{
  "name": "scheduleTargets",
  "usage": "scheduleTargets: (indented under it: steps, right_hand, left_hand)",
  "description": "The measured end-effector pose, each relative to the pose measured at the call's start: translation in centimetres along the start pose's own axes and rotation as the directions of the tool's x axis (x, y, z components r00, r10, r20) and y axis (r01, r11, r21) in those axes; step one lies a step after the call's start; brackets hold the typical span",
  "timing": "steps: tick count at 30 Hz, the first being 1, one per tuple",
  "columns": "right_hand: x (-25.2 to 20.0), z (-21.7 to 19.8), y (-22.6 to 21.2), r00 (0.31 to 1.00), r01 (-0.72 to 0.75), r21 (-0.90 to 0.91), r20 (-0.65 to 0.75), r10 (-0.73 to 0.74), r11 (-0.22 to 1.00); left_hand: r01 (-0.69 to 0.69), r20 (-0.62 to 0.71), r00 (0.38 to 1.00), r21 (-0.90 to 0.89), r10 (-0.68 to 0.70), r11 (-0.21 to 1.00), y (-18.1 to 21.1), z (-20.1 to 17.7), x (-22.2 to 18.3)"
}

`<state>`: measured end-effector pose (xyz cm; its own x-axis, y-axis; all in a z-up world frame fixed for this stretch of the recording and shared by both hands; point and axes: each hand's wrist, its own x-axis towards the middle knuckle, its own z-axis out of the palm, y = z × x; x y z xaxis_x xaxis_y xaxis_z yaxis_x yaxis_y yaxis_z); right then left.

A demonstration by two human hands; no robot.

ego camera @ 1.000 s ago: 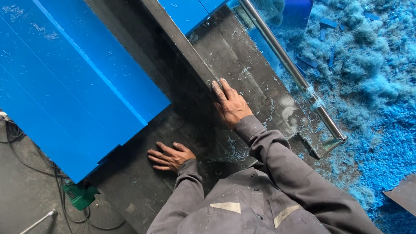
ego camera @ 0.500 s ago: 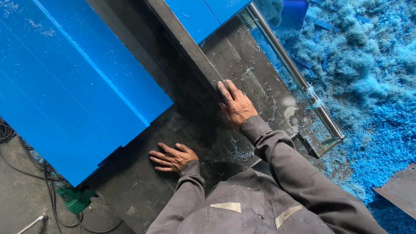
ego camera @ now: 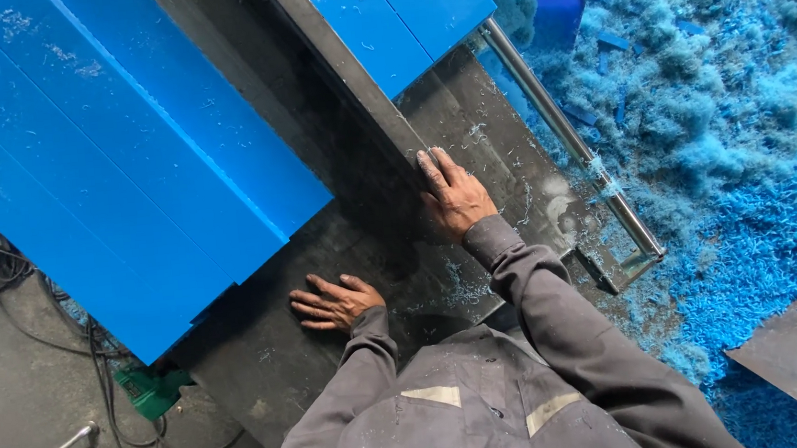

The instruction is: Measuring and organizing blue plastic panels on a production workbench.

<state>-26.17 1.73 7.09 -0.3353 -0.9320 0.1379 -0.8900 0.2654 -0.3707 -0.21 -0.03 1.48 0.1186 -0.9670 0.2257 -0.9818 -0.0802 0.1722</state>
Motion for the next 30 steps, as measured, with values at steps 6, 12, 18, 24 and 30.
scheduleTargets:
  steps: [6, 12, 18, 24, 30]
  right_hand:
    - [0.1, -0.3, -0.2, 1.000, -0.001, 0.009, -0.010, 0.001, 1.000]
    - [0.2, -1.0, -0.5, 1.000, 0.009, 0.045, 0.011, -0.010, 0.999]
    - [0.0, -0.3, -0.5, 0.999, -0.028, 0.031, -0.043, 0.030, 0.999]
    - [0.0, 0.2, 0.0, 0.998, 0.014, 0.032, -0.066, -0.012, 0.999]
    - [-0.1, -0.1, -0.5, 0.996, -0.013, -0.009, -0.088, 0.012, 1.000]
  left_hand:
    - [-0.004, -0.007, 1.000, -0.002, 0.004, 1.000, -0.1, 0.1, -0.1]
    - [0.003, -0.017, 1.000, -0.005, -0.003, 1.000, -0.1, 0.2, -0.3]
    - [-0.023, -0.027, 0.999, 0.016, 0.024, 1.000, -0.3, 0.0, -0.4]
    - [-0.029, -0.029, 0.999, 0.009, 0.030, 1.000, -0.5, 0.2, -0.3]
    - [-0.005, -0.022, 1.000, 0.016, 0.006, 1.000, -0.4, 0.0, -0.4]
